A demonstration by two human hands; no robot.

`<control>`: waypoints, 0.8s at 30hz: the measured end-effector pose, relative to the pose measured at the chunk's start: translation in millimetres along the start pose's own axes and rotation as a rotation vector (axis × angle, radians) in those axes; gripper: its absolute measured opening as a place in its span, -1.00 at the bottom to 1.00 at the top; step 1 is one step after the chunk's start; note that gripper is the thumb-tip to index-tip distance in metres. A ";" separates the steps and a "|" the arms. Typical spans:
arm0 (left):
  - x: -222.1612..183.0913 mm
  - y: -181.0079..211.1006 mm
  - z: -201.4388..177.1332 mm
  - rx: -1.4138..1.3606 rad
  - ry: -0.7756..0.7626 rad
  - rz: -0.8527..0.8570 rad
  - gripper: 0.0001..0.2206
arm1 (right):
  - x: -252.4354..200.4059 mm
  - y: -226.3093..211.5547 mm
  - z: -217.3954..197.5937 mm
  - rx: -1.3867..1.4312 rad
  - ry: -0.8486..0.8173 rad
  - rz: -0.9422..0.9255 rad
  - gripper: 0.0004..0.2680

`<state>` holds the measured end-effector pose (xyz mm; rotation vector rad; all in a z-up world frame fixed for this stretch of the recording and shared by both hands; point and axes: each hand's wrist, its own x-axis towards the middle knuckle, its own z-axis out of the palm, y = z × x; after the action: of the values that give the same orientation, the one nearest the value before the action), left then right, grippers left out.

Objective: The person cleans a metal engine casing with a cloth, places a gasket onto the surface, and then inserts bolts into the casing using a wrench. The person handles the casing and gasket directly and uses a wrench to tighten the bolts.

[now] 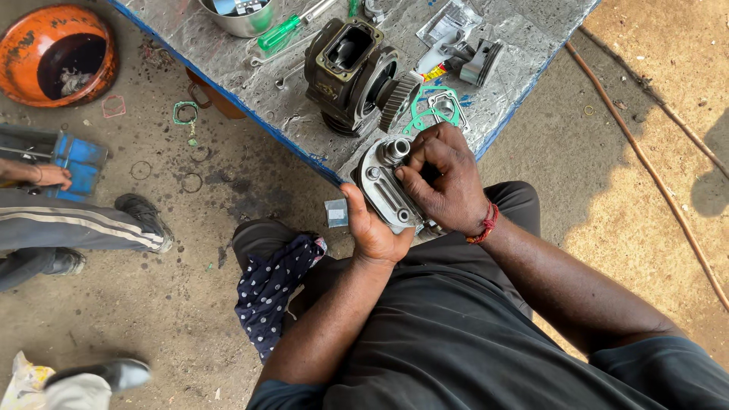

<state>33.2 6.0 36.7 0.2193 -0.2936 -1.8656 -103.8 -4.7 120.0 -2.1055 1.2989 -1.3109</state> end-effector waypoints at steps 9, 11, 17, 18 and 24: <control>0.0 14.5 -10.7 -0.056 -0.113 -0.003 -0.16 | 10.2 -21.1 -0.7 -0.139 -0.019 -0.092 -0.85; -1.0 22.4 -11.9 -0.036 -0.142 0.023 -0.17 | 13.0 -28.5 -4.2 -0.143 -0.028 -0.158 -0.85; -9.1 41.7 -1.9 -0.030 -0.214 -0.017 -0.07 | 16.5 -50.6 -7.0 -0.144 -0.019 -0.234 -0.86; -9.3 43.7 2.2 -0.039 -0.226 -0.008 -0.08 | 17.2 -52.6 -6.7 -0.154 -0.015 -0.247 -0.87; -6.4 43.9 15.7 0.008 -0.173 0.020 -0.01 | 20.7 -50.5 -0.7 -0.191 -0.012 -0.281 -0.88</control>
<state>70.2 0.6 65.3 0.0604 -0.4206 -1.8665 -74.9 4.6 165.3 -2.4990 1.1976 -1.3237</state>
